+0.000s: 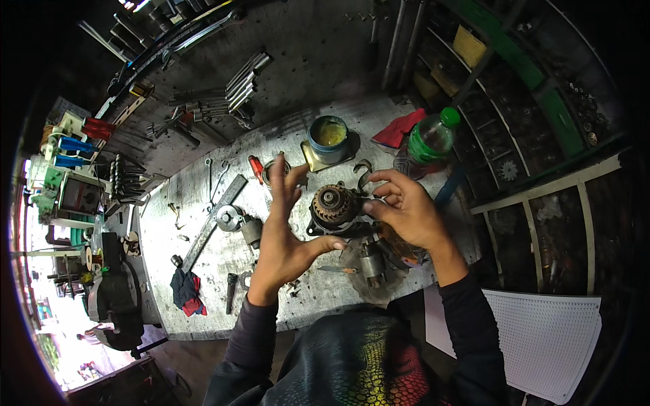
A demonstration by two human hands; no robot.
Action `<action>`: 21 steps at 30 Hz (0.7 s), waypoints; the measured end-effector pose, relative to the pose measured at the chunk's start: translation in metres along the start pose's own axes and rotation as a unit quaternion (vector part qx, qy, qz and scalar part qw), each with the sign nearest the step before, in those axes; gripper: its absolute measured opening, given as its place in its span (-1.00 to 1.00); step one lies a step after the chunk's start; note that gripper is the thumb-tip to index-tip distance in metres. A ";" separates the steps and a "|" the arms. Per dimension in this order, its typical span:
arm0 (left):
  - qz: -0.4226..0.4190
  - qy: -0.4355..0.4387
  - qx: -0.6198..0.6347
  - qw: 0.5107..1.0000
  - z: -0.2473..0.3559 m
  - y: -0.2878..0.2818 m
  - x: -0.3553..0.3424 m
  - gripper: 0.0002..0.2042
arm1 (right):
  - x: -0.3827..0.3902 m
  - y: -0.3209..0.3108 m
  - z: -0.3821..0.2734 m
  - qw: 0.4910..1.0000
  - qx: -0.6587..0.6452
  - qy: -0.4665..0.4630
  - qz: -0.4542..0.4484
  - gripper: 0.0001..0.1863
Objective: The person disassembles and reassembles a small electric motor on a workbench, using a cordless drill to tighten components and a bench grinder to smooth a small metal part. The person handles motor parts, a drill, and a grinder, and wipes parts with a cloth.
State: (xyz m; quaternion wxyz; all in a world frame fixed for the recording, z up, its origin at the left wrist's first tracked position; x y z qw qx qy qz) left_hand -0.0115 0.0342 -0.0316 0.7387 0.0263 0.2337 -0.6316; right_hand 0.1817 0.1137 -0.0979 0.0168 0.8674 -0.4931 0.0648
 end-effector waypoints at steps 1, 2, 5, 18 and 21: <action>0.042 -0.006 0.015 0.999 0.001 -0.012 0.009 0.24 | 0.004 -0.010 0.002 1.000 0.000 -0.003 0.003 -0.52; 0.086 -0.020 0.029 0.996 0.000 -0.023 0.020 0.18 | 0.013 -0.030 0.001 0.999 -0.009 -0.028 0.044 -0.52; 0.191 -0.084 0.083 0.974 0.002 -0.053 0.073 -0.21 | 0.046 -0.083 0.026 0.976 0.090 -0.016 0.199 -0.66; -0.036 -0.410 0.567 0.713 -0.066 0.146 0.151 -0.20 | 0.093 -0.024 0.084 0.822 0.531 -0.114 0.173 -0.88; -0.053 -0.389 0.414 0.821 -0.072 0.137 0.155 -0.34 | 0.105 -0.040 0.068 0.853 0.465 -0.115 0.207 -0.88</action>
Point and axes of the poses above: each hand's wrist, its own x-axis away from the middle knuckle, its own y-axis out of the palm, z = x × y, the point moved 10 cm from there along -x, towards the middle knuckle, and after that the axes turned 2 degrees about y, right-handed, at the moved point
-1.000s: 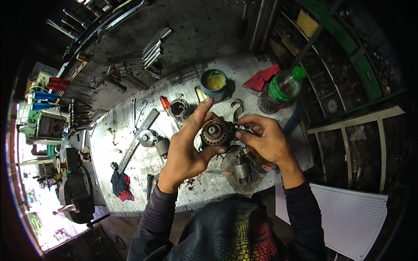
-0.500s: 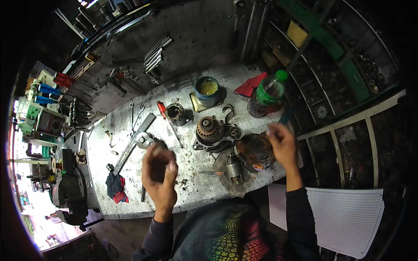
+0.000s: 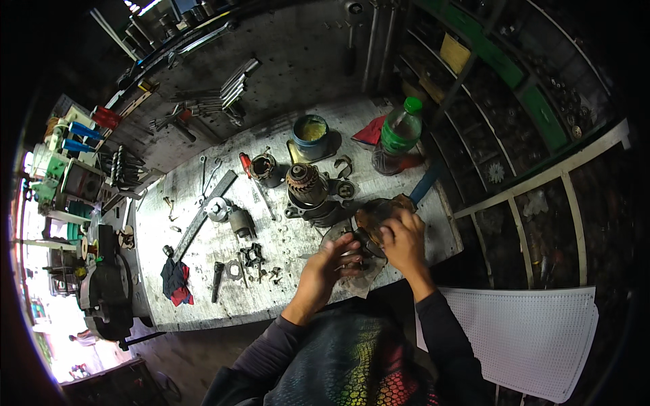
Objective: The person disassembles and reassembles a small electric motor on a workbench, using a cordless drill to tighten components and a bench grinder to smooth a small metal part. The person handles motor parts, a drill, and a grinder, and wipes parts with a cloth.
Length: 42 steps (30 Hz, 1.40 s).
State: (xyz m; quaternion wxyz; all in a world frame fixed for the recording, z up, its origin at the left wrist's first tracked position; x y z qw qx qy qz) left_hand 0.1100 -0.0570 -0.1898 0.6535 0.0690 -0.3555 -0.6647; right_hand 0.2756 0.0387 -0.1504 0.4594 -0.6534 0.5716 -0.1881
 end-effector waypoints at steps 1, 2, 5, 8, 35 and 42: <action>0.016 0.041 -0.084 0.995 0.006 -0.005 0.004 -0.38 | 0.003 -0.014 0.003 0.999 -0.025 0.013 0.035 -0.87; 0.066 0.124 -0.198 0.970 0.019 -0.013 0.009 -0.51 | 0.010 -0.024 0.004 0.997 -0.054 0.019 0.055 -0.87; 0.201 0.242 -0.620 0.718 0.040 -0.018 0.033 -0.57 | 0.043 -0.031 0.000 0.995 -0.095 0.015 0.038 -0.81; 0.154 0.256 -0.690 0.659 0.019 -0.015 0.025 -0.49 | 0.083 0.003 -0.028 0.994 -0.056 -0.069 -0.058 -0.77; 0.203 0.175 -0.322 0.908 0.039 -0.065 0.063 -0.35 | -0.002 0.070 -0.051 0.950 0.012 0.177 -0.258 -0.10; 0.075 0.175 -0.222 0.956 0.066 -0.049 0.065 -0.34 | 0.017 -0.024 -0.064 0.904 -0.385 0.134 -0.128 -0.10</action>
Point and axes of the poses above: each hand's wrist, its own x-axis away from the middle knuckle, its own y-axis out of the palm, z = x × y, the point moved 10 cm from there along -x, towards the middle knuckle, and after that the axes turned 2 degrees about y, right-handed, at the moved point
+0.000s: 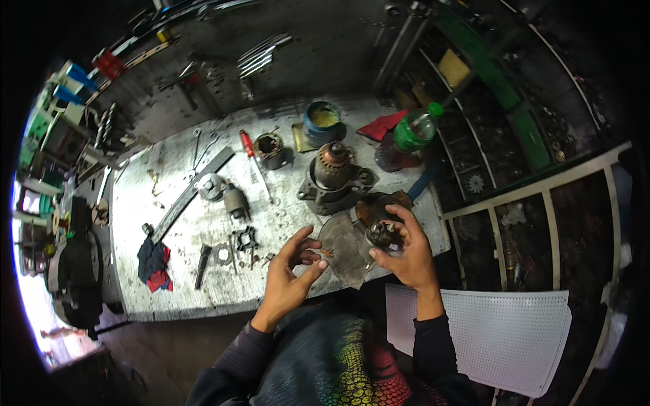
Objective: The person disassembles and reassembles a small electric motor on a workbench, using a cordless drill to tighten components and a bench grinder to smooth a small metal part. The person handles motor parts, a drill, and a grinder, and wipes parts with a cloth.
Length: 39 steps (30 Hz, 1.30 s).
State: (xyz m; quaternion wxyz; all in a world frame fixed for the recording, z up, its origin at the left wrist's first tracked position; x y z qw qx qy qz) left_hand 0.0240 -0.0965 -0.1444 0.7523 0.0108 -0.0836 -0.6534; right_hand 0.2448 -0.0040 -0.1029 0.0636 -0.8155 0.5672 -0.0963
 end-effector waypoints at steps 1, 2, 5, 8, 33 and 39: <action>-0.015 0.014 -0.007 1.000 0.009 0.000 -0.002 -0.34 | 0.004 -0.005 -0.008 1.000 -0.005 0.002 0.006 -0.13; -0.022 0.020 -0.005 1.000 0.017 0.000 -0.005 -0.34 | 0.008 -0.006 -0.022 1.000 -0.006 -0.022 0.008 -0.17; -0.010 0.061 -0.005 0.998 0.044 -0.014 -0.019 -0.29 | 0.012 -0.015 -0.051 0.995 -0.073 -0.054 0.045 -0.24; 0.036 0.167 -0.051 0.984 0.080 -0.039 -0.043 -0.15 | 0.002 -0.030 -0.067 0.981 -0.158 -0.073 0.087 -0.26; 0.000 0.343 -0.187 0.920 0.079 0.005 -0.136 0.33 | -0.077 -0.031 -0.093 0.985 -0.024 -0.113 0.131 -0.37; 0.005 0.346 -0.189 0.919 0.079 0.002 -0.134 0.31 | -0.077 -0.011 -0.098 0.986 0.064 -0.102 0.119 -0.38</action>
Point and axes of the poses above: each hand's wrist, its own x-axis away from the middle knuckle, its own y-axis out of the palm, z = x × y, the point moved 10 cm from there along -x, towards the middle knuckle, and after that the axes turned 2 degrees about y, right-handed, at the moved point
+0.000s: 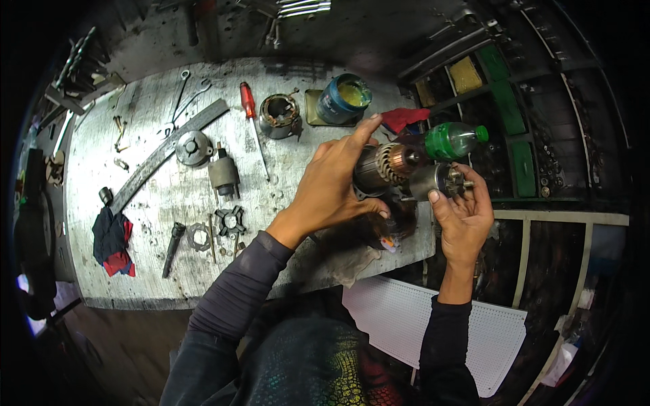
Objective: The person disassembles and reassembles a small electric motor on a workbench, using a cordless drill to tighten components and a bench grinder to smooth a small metal part. The person handles motor parts, a drill, and a grinder, and wipes parts with a cloth.
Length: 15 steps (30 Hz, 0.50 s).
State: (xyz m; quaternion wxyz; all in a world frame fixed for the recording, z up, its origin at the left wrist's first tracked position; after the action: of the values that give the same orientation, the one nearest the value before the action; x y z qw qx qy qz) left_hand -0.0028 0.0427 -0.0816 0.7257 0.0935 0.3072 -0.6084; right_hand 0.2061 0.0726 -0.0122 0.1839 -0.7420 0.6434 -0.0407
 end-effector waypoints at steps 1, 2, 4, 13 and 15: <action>0.003 0.002 0.007 1.000 0.000 -0.001 0.000 0.31 | 0.000 0.001 0.000 1.000 0.015 -0.001 0.004 -0.39; 0.005 0.002 0.012 1.000 0.000 -0.001 0.001 0.31 | 0.000 0.002 -0.001 1.000 0.022 -0.001 0.004 -0.39; 0.005 0.002 0.016 1.000 -0.001 0.000 0.001 0.31 | 0.000 0.005 -0.002 1.000 0.030 -0.005 0.001 -0.40; 0.008 0.009 -0.005 1.000 -0.005 0.002 0.003 0.34 | 0.000 0.023 -0.011 0.994 0.073 -0.046 -0.066 -0.42; 0.008 0.009 -0.007 1.000 -0.005 0.003 0.003 0.34 | 0.001 0.018 -0.005 0.997 0.061 -0.026 -0.046 -0.42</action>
State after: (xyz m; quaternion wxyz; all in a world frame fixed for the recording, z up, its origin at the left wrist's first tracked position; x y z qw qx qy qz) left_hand -0.0019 0.0434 -0.0884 0.7284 0.0969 0.3173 -0.5995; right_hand 0.1881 0.0690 -0.0140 0.2439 -0.7590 0.5998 -0.0690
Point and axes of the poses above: each hand's wrist, its own x-axis away from the middle knuckle, its own y-axis out of the palm, z = x × y, the point moved 10 cm from there along -x, towards the middle knuckle, and after that the axes turned 2 degrees about y, right-handed, at the moved point
